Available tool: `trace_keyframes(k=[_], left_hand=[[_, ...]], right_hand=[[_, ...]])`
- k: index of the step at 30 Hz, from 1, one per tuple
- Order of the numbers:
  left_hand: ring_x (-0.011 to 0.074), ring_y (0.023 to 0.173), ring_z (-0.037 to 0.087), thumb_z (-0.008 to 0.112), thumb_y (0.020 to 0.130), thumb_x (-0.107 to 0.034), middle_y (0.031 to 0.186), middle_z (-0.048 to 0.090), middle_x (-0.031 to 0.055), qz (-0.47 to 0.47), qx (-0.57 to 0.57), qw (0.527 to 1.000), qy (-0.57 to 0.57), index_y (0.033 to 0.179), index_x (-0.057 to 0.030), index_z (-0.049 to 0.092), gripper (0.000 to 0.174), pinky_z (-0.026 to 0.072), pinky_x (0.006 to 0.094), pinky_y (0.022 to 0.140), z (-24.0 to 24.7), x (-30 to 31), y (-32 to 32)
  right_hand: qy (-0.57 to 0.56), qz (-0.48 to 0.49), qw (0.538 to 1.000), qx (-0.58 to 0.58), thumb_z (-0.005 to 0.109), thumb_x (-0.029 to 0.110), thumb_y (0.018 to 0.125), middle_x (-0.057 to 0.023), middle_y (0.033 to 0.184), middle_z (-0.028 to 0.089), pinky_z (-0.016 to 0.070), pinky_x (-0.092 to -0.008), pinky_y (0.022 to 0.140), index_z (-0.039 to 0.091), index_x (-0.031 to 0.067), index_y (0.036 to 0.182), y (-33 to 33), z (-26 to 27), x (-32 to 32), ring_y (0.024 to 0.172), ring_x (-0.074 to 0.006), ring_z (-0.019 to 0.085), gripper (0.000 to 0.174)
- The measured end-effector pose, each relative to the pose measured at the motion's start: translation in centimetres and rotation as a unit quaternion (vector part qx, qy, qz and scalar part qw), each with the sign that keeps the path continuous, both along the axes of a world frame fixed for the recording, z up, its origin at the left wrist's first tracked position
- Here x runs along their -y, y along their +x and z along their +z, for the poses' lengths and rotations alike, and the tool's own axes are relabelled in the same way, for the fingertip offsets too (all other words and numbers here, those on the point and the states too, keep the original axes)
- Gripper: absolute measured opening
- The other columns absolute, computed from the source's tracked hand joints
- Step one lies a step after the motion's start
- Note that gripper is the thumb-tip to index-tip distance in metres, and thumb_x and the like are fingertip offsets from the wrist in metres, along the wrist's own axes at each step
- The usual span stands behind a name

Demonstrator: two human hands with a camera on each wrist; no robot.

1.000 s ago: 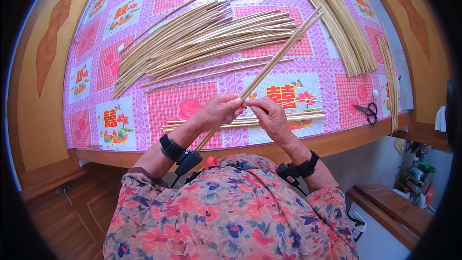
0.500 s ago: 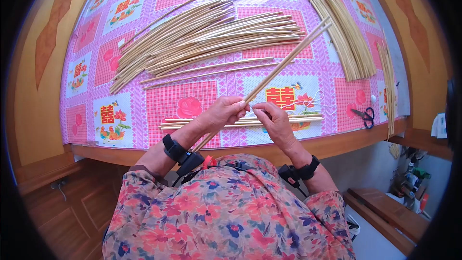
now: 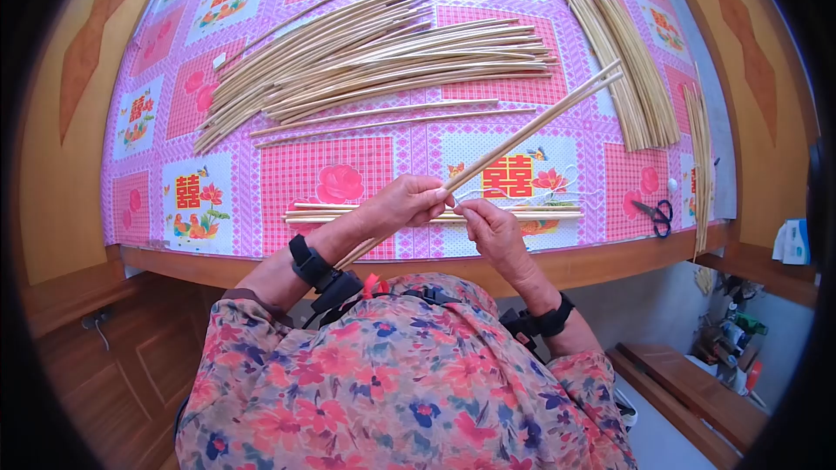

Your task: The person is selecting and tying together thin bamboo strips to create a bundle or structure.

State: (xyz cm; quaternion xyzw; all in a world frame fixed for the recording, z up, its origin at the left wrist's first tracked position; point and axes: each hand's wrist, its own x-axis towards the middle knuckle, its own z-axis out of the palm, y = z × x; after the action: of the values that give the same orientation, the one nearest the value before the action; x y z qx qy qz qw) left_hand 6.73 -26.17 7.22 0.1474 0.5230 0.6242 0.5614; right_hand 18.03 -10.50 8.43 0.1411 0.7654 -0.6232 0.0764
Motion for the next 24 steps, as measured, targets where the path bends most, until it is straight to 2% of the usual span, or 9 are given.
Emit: trace_keyframes(k=[4,9,24], left_hand=[[0.0022,0.046,0.034,0.043,0.09,-0.027,0.061,0.043,-0.0047,0.01,0.022,1.0,0.005,0.091,-0.0037,0.056,0.026,0.0281,0.0168,0.04,0.0,0.1,0.2],[0.0018,0.045,0.035,0.041,0.09,-0.023,0.059,0.043,-0.0054,0.004,0.01,1.0,0.002,0.087,-0.0038,0.056,0.024,0.0268,0.0163,0.039,0.2,0.2,0.2],[0.0023,0.044,0.034,0.041,0.09,-0.025,0.06,0.044,-0.0038,-0.004,0.037,0.999,0.027,0.09,-0.0033,0.058,0.027,0.0268,0.0173,0.039,0.1,1.0,0.9]], right_hand=[[0.044,-0.004,0.998,-0.036,0.048,0.011,0.085,-0.0026,0.058,0.048,0.0377,-0.0223,0.047,0.056,0.0013,0.089,0.0,0.1,0.2,0.05,-0.0074,0.045,0.013],[0.039,-0.006,0.999,-0.028,0.049,0.01,0.085,-0.0027,0.059,0.047,0.0374,-0.0226,0.047,0.056,0.0011,0.088,0.1,0.4,0.5,0.051,-0.0075,0.044,0.012],[0.039,-0.003,0.999,-0.037,0.049,0.01,0.085,-0.0034,0.057,0.046,0.0365,-0.0235,0.047,0.056,0.0006,0.088,0.0,0.9,1.1,0.05,-0.0079,0.042,0.013]])
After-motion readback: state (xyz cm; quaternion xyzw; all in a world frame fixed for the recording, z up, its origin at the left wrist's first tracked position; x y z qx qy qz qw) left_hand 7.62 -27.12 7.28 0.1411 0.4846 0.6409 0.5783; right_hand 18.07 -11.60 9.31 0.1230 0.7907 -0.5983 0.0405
